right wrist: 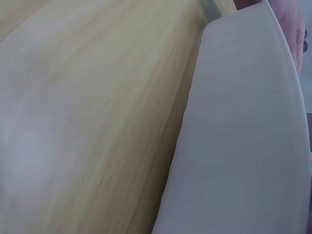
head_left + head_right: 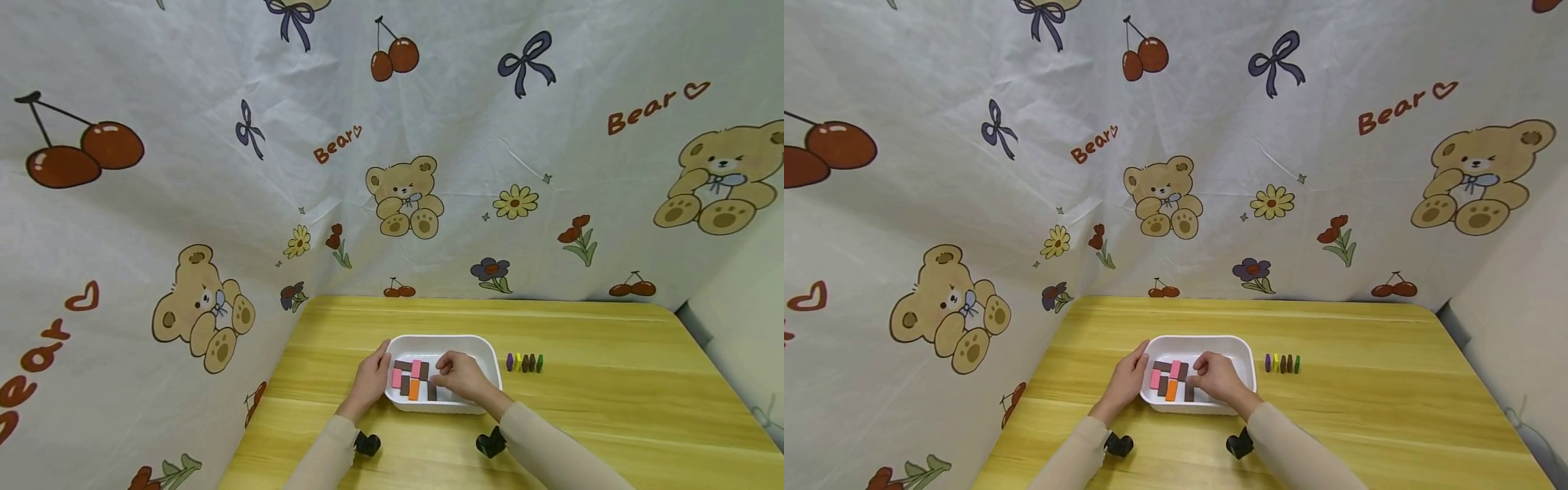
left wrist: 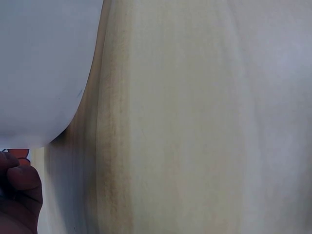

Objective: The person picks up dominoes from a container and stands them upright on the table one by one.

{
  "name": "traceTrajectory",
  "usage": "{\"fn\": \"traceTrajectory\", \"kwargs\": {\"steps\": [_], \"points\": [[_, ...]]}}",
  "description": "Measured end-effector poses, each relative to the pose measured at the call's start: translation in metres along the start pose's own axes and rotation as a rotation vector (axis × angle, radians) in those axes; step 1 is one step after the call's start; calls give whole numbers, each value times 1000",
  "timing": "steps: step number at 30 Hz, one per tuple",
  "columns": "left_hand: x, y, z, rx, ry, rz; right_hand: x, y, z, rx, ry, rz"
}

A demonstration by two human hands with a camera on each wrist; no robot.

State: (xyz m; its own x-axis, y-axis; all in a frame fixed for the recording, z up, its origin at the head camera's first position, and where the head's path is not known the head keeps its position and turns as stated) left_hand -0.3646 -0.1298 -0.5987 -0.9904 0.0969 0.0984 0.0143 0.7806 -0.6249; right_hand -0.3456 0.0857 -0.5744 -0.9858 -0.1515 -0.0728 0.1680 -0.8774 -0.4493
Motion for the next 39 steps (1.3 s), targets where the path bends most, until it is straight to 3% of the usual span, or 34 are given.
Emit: {"fn": "traceTrajectory", "kwargs": {"steps": [12, 31, 39], "points": [[0, 2, 4, 1, -25, 17, 11, 19, -5, -63, 29, 60], [-1, 1, 1, -4, -34, 14, 12, 29, -7, -216, -61, 67], [-1, 2, 3, -2, -36, 9, 11, 27, -5, -195, -50, 89]]}}
Point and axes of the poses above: each hand's wrist, its own x-axis towards the middle knuckle, its own y-axis out of the palm, z = x × y, the point moved 10 cm from there along x, towards the middle knuckle, and after that the axes turned 8 degrees about x, right-handed, at the moved point
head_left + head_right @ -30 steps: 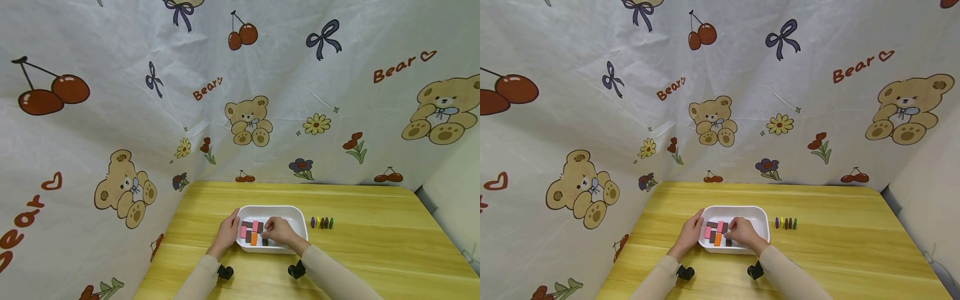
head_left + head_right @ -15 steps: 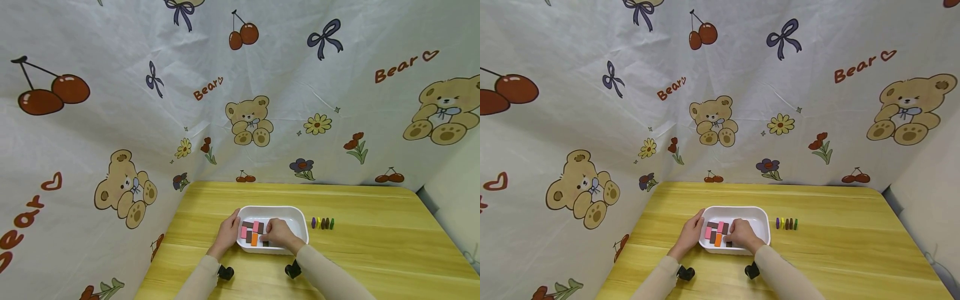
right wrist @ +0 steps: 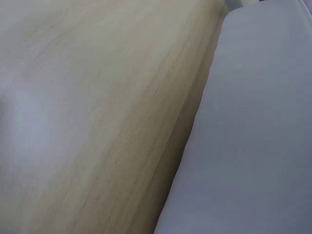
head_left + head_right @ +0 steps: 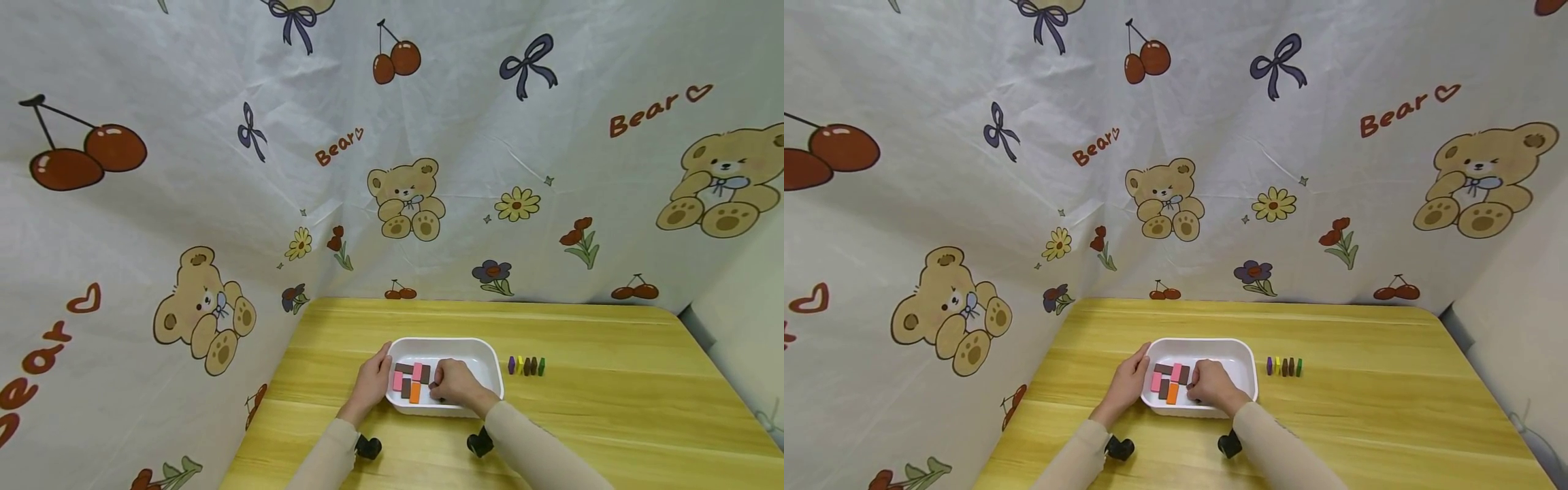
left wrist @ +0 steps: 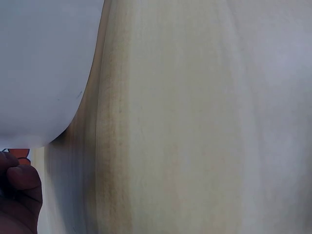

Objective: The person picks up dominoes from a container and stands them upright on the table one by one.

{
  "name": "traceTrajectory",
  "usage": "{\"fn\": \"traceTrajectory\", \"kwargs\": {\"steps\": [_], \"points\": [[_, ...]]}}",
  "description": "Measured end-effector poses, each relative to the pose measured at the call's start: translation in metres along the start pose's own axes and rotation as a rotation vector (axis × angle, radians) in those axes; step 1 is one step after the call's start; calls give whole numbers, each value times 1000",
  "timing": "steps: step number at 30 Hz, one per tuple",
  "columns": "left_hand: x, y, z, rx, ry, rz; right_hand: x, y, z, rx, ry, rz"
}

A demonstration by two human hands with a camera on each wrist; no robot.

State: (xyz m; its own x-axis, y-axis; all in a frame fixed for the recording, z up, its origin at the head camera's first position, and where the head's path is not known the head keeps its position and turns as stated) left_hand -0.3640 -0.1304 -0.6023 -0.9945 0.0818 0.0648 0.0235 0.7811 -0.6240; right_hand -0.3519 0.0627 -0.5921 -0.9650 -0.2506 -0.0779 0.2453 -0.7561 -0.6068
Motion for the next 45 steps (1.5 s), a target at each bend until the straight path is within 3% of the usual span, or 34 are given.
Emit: {"fn": "traceTrajectory", "kwargs": {"steps": [18, 45], "points": [[-1, 1, -1, -4, 4, 5, -4, -2, 8, -63, -109, 75], [-3, -2, -6, -32, 27, -11, -11, -35, -1, 46, -81, -17]]}}
Point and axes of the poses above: each hand's wrist, its own x-axis towards the middle knuckle, its own y-axis out of the palm, z = x × y, the point moved 10 cm from there along x, towards the middle knuckle, and after that the axes turned 8 degrees about x, right-handed, at the moved point
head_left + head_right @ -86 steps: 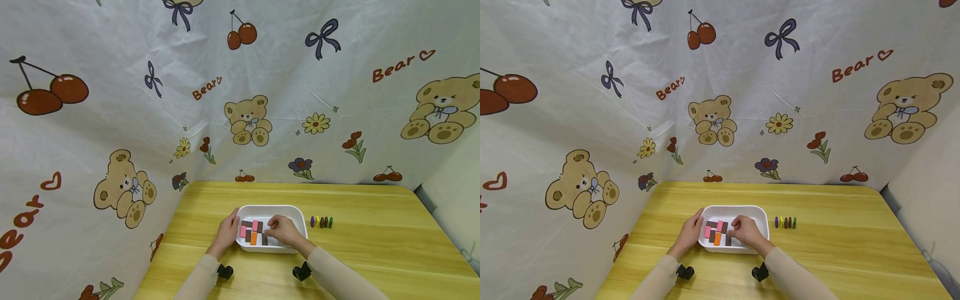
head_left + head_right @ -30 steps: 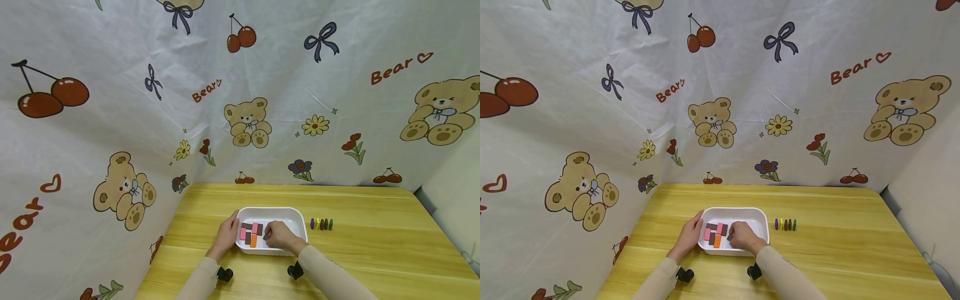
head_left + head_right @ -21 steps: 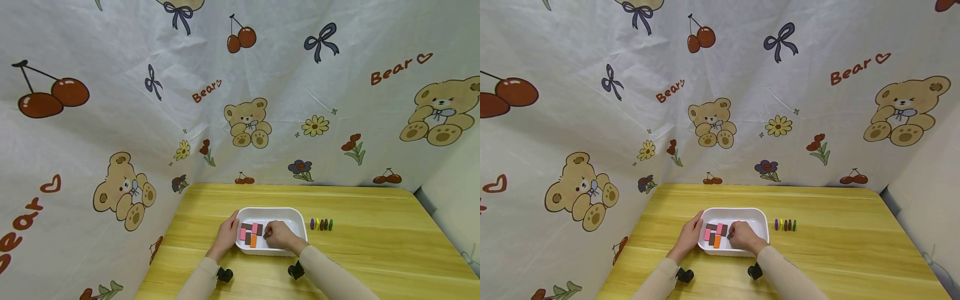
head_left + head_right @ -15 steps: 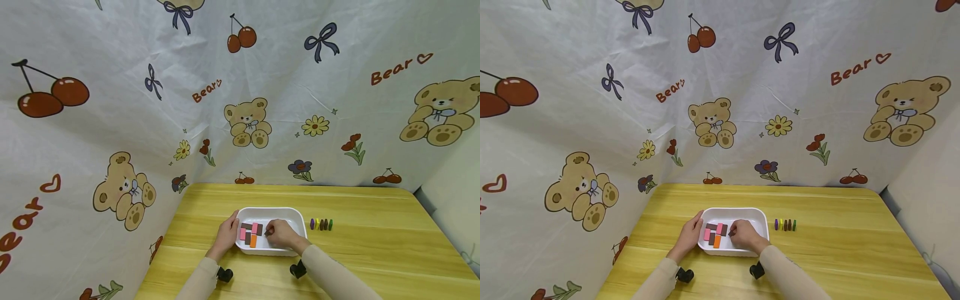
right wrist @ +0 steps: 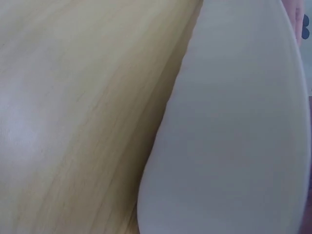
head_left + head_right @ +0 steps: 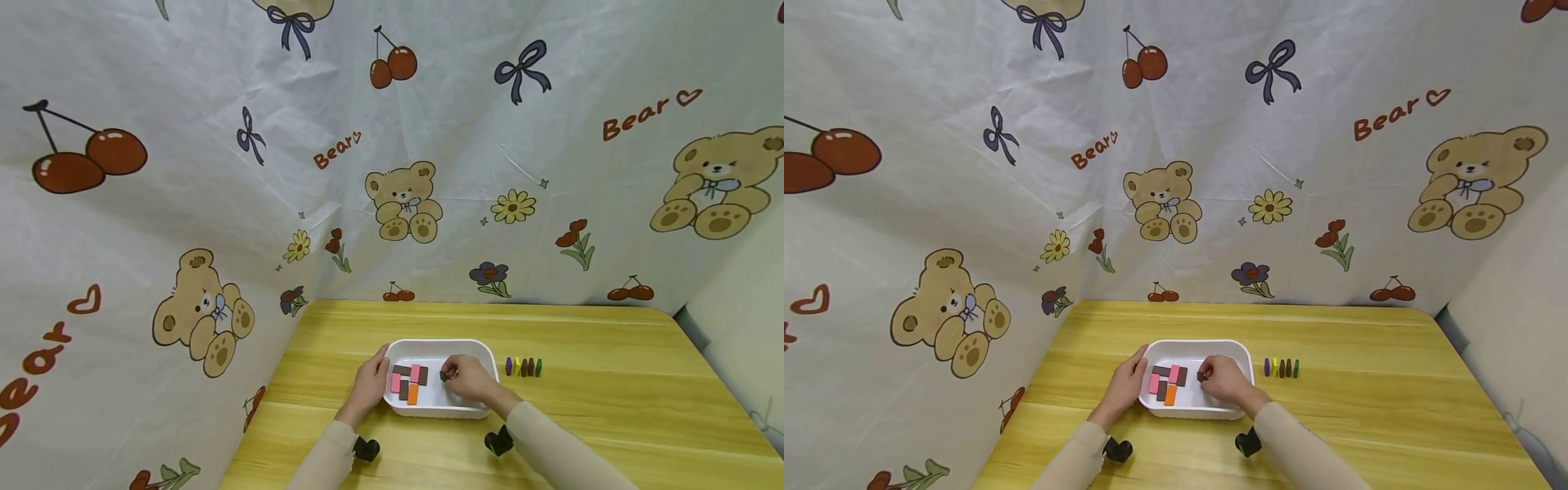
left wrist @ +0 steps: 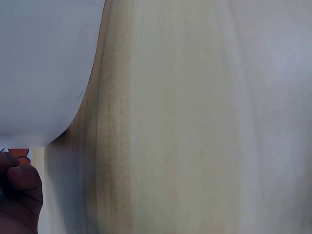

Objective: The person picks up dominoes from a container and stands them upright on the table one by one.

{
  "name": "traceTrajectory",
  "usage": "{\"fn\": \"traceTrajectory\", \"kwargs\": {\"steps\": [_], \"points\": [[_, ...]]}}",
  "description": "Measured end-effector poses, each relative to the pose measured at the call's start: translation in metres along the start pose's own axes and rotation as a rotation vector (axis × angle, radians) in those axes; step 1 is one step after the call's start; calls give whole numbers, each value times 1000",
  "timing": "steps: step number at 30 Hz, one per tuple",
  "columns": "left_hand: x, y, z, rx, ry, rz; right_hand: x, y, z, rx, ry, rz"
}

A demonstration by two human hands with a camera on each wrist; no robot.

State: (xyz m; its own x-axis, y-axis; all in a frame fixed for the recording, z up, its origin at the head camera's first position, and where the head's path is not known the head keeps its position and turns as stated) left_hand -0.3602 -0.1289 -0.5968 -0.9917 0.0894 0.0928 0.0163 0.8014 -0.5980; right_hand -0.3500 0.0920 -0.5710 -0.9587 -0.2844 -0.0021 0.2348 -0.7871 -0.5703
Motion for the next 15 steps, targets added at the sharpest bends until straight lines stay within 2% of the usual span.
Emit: {"fn": "traceTrajectory", "kwargs": {"steps": [6, 15], "points": [[0, 3, 0, 40, 4, 4, -6, -11, 5, 27, -18, 14], [-1, 0, 1, 18, -13, 10, -19, -27, 11, 101, -62, 49]]}}
Point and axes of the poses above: each hand's wrist, its own x-axis towards the middle knuckle, its own y-axis out of the palm, z = x × y, the point moved 10 cm from there along x, towards the middle knuckle, and after that the axes turned 8 degrees about x, right-handed, at the moved point
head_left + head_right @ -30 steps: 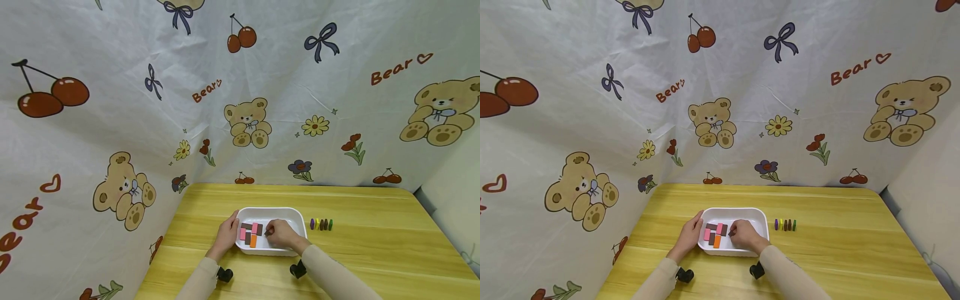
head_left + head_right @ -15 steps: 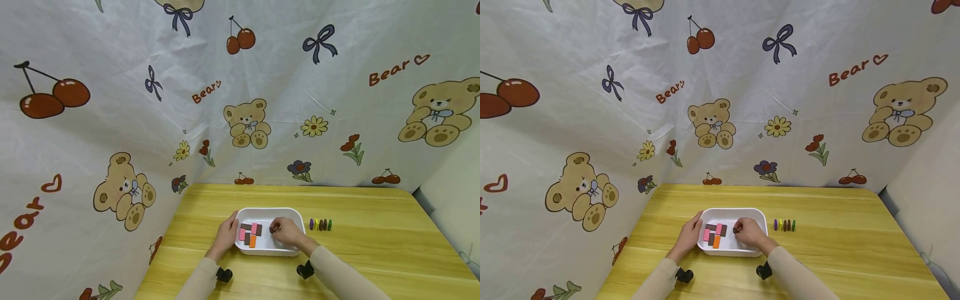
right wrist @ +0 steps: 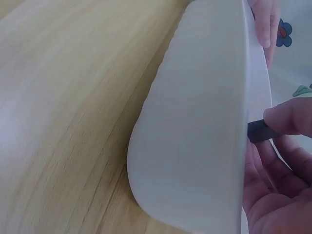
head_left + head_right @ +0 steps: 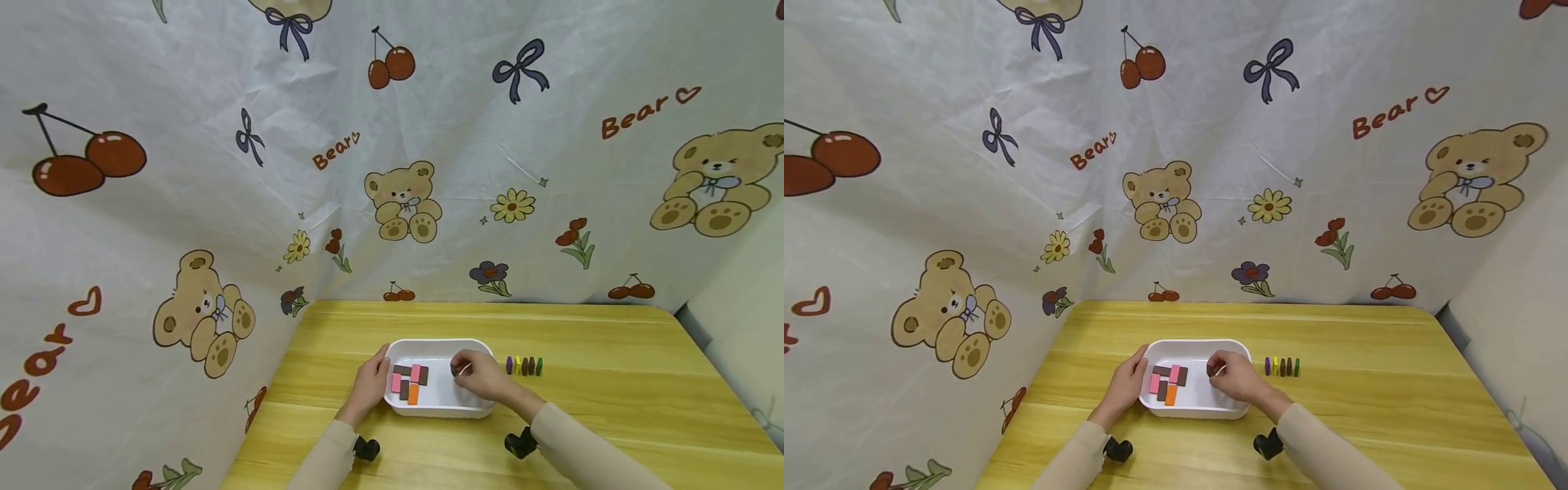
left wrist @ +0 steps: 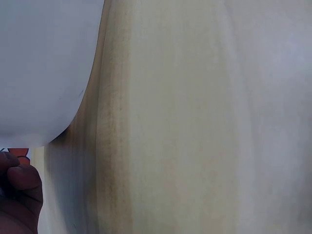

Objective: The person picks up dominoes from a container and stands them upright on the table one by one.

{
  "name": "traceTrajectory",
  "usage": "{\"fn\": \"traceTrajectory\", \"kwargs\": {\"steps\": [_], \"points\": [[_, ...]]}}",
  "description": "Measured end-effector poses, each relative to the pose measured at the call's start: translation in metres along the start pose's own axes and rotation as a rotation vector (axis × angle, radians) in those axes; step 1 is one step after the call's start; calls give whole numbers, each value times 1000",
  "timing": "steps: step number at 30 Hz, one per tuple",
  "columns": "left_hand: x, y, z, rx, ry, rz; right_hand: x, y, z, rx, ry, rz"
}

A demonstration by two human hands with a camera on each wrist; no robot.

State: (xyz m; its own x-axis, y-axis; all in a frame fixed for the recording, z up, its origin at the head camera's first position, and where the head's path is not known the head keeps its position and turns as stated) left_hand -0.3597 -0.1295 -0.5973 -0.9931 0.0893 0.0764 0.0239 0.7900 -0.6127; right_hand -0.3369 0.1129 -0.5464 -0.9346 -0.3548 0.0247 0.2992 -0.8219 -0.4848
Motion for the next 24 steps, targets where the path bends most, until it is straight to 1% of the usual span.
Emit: {"fn": "traceTrajectory", "kwargs": {"steps": [4, 10, 16, 24], "points": [[0, 0, 0, 6, -2, -1, -5, -5, 3, 30, -21, 22], [1, 3, 4, -4, -25, 3, -13, -15, 0, 19, 18, 8], [3, 4, 3, 20, -14, 0, -23, -27, -2, 46, 44, 0], [2, 1, 1, 29, -1, -3, -34, -46, -9, 53, 117, -60]]}}
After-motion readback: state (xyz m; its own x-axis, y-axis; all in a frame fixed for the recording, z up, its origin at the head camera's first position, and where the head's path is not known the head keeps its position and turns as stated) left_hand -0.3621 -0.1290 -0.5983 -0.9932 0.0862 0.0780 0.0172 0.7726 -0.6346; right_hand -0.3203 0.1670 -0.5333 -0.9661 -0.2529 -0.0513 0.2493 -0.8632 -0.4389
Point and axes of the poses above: each hand's wrist, its own x-axis towards the middle knuckle, its own y-axis out of the palm, z = x × y, the point moved 10 cm from there along x, towards the middle knuckle, and after that the axes turned 8 degrees about x, right-handed, at the moved point
